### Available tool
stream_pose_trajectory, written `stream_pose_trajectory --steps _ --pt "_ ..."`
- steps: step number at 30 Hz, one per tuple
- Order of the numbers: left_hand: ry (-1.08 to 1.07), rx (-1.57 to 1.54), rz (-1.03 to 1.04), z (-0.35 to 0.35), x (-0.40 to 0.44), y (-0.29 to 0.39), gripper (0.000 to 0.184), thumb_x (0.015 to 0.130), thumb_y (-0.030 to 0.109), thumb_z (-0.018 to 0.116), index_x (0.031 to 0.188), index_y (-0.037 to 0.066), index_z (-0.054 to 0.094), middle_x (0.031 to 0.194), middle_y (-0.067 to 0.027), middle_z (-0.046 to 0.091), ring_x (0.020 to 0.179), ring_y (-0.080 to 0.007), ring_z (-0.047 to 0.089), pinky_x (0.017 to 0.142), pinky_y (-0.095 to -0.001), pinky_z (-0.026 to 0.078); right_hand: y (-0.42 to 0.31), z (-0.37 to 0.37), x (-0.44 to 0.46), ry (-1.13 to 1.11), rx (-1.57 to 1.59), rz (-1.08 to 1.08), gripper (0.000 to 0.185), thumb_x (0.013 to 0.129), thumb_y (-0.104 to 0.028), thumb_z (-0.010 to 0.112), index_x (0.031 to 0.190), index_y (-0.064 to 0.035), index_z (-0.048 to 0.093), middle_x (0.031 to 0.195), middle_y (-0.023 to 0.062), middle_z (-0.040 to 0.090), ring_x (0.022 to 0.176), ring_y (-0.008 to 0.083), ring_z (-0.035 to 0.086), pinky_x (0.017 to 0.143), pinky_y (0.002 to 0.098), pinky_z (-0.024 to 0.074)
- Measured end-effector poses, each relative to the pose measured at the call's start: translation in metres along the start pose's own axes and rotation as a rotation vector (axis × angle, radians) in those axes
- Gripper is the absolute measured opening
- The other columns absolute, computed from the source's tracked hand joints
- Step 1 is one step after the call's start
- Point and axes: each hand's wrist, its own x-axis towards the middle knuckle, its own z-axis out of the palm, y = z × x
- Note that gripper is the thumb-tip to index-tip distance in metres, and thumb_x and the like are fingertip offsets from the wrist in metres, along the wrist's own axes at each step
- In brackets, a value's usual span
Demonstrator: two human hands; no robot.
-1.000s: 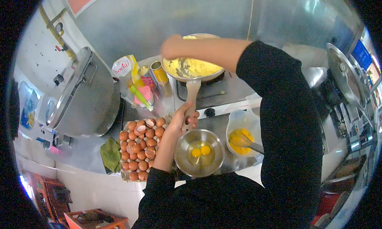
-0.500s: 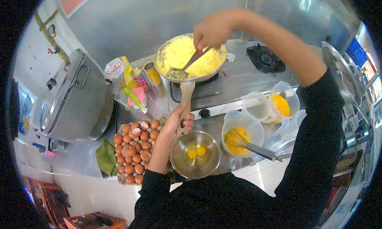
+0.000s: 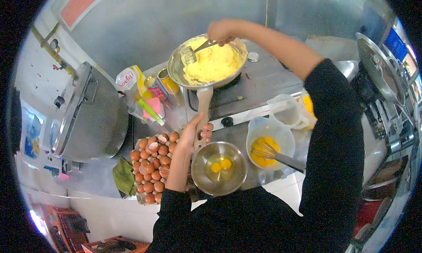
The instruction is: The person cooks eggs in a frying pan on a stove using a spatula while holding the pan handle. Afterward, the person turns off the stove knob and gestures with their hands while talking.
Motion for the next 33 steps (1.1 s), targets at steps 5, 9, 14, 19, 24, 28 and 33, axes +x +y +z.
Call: stream_pose_trajectory --steps 5,9,14,19,24,28,33 --pt "-0.015 -0.016 0.002 0.001 0.000 0.000 0.024 0.084 0.035 0.042 0.091 0.016 0.029 0.060 0.0019 0.035 0.045 -0.0074 0.036 0.043 -0.0249 0.040 -0.029 -0.040 -0.094 -0.032 -0.081 -0.028 0.024 0.081 -0.018 0.044 0.097 -0.0064 0.057 0.065 0.0050 0.053 0.052 0.0098 0.049 0.045 0.0262 0.0382" --pt "-0.007 0.020 0.020 0.003 -0.002 0.002 0.023 0.084 0.035 0.041 0.091 0.016 0.029 0.059 0.0022 0.035 0.045 -0.0074 0.036 0.043 -0.0253 0.040 -0.038 -0.022 -0.113 -0.071 -0.052 -0.160 0.023 0.080 -0.017 0.048 0.097 -0.0039 0.056 0.072 0.0069 0.055 0.056 0.0113 0.051 0.052 0.0271 0.0418" --pt "0.038 0.070 0.002 0.012 -0.007 0.006 0.021 0.084 0.035 0.041 0.090 0.018 0.031 0.058 0.0047 0.034 0.044 -0.0048 0.034 0.043 -0.0231 0.039 -0.054 0.045 -0.069 0.182 0.035 -0.237 0.025 0.078 -0.015 0.049 0.099 -0.0025 0.054 0.098 0.0190 0.053 0.090 0.0306 0.050 0.077 0.0363 0.0395" --pt "0.035 0.083 0.020 0.011 -0.007 0.005 0.020 0.084 0.034 0.041 0.090 0.018 0.031 0.058 0.0051 0.034 0.044 -0.0042 0.034 0.043 -0.0223 0.039 -0.049 0.077 0.014 0.409 0.021 -0.075 0.014 0.061 -0.004 0.050 0.071 -0.0017 0.060 0.071 0.0179 0.058 0.063 0.0314 0.056 0.059 0.0377 0.0437" --pt "-0.004 0.012 0.025 0.002 -0.001 0.001 0.020 0.085 0.033 0.040 0.090 0.017 0.031 0.058 0.0035 0.035 0.044 -0.0059 0.036 0.042 -0.0236 0.040 -0.005 -0.011 0.006 0.011 -0.106 -0.055 0.019 0.072 -0.013 0.053 0.087 -0.0028 0.057 0.057 0.0048 0.051 0.044 0.0147 0.045 0.037 0.0268 0.0325" --pt "0.008 -0.010 0.024 0.003 -0.002 0.002 0.019 0.085 0.033 0.040 0.090 0.017 0.031 0.058 0.0034 0.035 0.043 -0.0068 0.036 0.042 -0.0250 0.040 -0.002 -0.064 -0.068 0.161 -0.316 -0.272 0.025 0.073 -0.019 0.055 0.096 -0.0093 0.061 0.061 0.0039 0.056 0.057 0.0154 0.053 0.054 0.0288 0.0426" --pt "0.001 -0.038 0.042 0.005 -0.003 0.001 0.019 0.084 0.035 0.041 0.090 0.019 0.032 0.058 0.0040 0.035 0.042 -0.0055 0.035 0.041 -0.0228 0.035 -0.065 -0.045 -0.158 0.083 -0.420 0.009 0.023 0.069 -0.014 0.057 0.090 -0.0060 0.062 0.082 0.0121 0.060 0.078 0.0254 0.057 0.069 0.0338 0.0433"
